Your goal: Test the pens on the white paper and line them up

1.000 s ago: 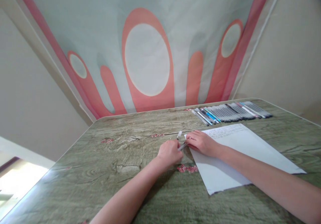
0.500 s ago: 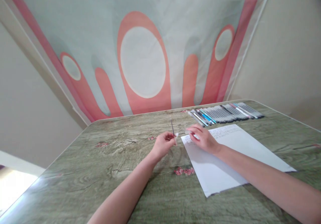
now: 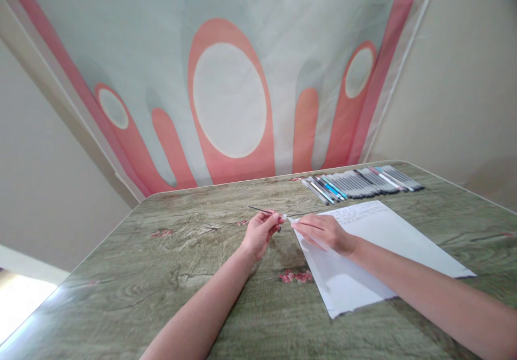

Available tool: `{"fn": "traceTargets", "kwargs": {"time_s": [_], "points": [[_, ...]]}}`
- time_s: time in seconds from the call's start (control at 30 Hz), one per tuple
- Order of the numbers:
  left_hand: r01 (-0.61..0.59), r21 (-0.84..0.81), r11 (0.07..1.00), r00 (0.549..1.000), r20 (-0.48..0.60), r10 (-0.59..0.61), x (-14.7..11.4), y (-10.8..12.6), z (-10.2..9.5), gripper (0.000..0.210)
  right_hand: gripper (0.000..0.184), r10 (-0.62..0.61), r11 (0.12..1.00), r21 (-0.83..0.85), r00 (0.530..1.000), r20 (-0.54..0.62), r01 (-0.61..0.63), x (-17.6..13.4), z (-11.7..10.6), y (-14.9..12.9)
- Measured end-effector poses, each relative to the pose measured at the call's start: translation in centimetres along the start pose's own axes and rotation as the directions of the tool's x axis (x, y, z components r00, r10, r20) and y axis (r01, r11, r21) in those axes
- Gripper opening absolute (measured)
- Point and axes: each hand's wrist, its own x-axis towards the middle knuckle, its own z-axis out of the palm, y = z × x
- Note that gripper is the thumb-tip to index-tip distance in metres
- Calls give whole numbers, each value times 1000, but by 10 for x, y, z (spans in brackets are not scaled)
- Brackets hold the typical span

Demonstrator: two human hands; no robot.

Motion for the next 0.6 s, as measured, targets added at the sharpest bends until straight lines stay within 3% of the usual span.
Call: {"fn": "traceTargets", "kwargs": {"time_s": [0.2,0.37,0.5,0.6], "points": [[-4,-6,1000,1000,15,4,0,0,0,33,39,-23,1000,-13,999,43,24,5,-3,-2],[-26,39,999,1000,8,26,-1,2,1,34,31,33,999,-43,999,-6,-33,5,0,-3],[-12,135,991,987,158,-9,-8,5,8,32,29,195,976,-82,976,-101,-203,-1,6,4],[18,264,964,940,324,-106,-17,5,16,33,32,385,920,-2,909,-160,-391,-5,10,11]]}}
